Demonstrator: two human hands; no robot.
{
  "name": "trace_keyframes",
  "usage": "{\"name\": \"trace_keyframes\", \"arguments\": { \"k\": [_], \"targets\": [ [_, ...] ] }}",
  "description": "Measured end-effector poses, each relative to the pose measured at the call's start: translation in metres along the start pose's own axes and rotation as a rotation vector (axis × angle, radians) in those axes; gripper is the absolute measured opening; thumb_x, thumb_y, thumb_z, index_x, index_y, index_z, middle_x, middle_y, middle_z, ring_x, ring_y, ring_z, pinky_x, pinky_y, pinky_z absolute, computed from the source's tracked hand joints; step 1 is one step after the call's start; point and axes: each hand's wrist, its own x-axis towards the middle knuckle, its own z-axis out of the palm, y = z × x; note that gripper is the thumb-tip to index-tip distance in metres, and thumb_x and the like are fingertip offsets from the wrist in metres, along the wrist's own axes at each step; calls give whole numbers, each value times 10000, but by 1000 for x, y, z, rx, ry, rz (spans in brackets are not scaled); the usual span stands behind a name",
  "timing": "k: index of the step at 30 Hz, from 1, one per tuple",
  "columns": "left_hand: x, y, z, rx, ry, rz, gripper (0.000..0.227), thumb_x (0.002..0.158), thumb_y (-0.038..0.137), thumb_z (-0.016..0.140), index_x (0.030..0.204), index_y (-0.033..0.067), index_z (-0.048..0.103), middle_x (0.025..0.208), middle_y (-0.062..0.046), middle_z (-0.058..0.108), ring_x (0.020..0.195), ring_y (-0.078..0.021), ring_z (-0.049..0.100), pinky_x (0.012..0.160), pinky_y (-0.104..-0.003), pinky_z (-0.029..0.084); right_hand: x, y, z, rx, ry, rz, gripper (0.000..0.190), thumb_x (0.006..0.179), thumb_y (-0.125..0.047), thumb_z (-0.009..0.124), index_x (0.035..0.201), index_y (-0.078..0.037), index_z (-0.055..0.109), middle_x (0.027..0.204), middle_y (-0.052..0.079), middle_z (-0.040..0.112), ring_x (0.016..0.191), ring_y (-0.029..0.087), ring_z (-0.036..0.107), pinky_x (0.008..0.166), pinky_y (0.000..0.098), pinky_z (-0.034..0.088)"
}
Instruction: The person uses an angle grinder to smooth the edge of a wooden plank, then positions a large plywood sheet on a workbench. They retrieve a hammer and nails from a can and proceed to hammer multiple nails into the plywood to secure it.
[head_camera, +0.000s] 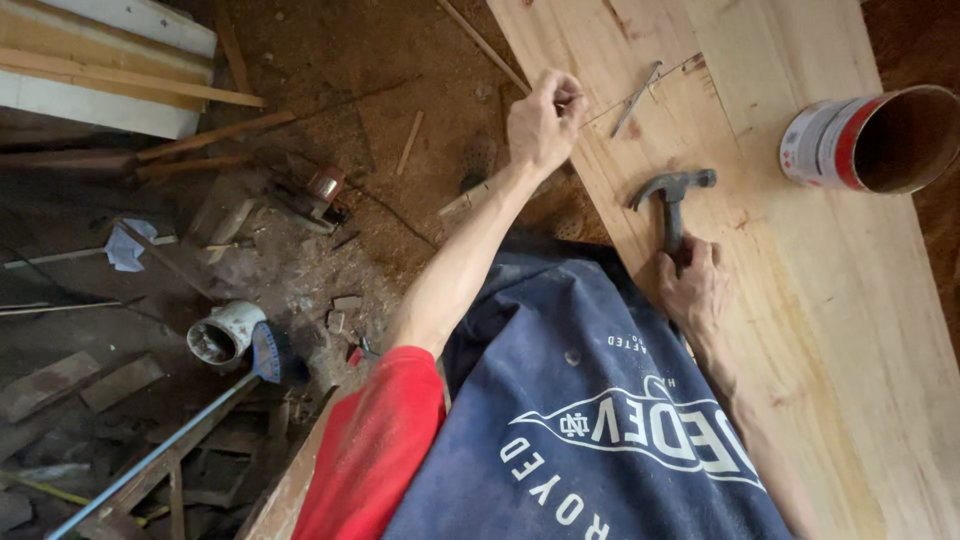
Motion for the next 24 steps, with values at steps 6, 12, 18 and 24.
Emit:
{"name": "trace_keyframes", "arguments": {
  "k": [6, 12, 18, 24],
  "targets": [
    [16, 12, -6, 116, -178, 63, 134, 903, 186, 710, 999, 176, 617, 831, -21, 779, 746, -202, 768, 657, -372, 588, 2, -17, -17, 318, 37, 110, 339, 1035, -183, 652, 1270, 57, 606, 1083, 187, 626, 750, 234, 694, 661, 389, 541],
    [15, 16, -14, 80, -182, 157, 130, 916, 175, 702, 985, 155, 594, 812, -28, 750, 756, -234, 760, 668, -387, 568, 23, -73, -72, 643, -125, 307, 373, 1004, -128, 660, 1280, 96, 550, 800, 61, 584, 541, 115, 547, 439, 275, 443],
    [6, 13, -11, 58, -57, 271, 135, 916, 143, 691, 977, 146, 570, 849, -43, 737, 781, -262, 745, 674, -400, 569, 59, -133, -93, 555, -157, 38, 454, 1018, -66, 609, 1442, 57, 504, 886, 95, 650, 592, 103, 596, 496, 263, 483],
    [2, 8, -6, 73, 29, 314, 124, 968, 102, 652, 990, 129, 534, 830, -75, 699, 723, -294, 715, 627, -418, 549, 95, -168, -88, 267, -182, -86, 492, 999, -110, 667, 1456, -2, 520, 848, 164, 723, 639, 184, 694, 589, 338, 546]
  ]
}}
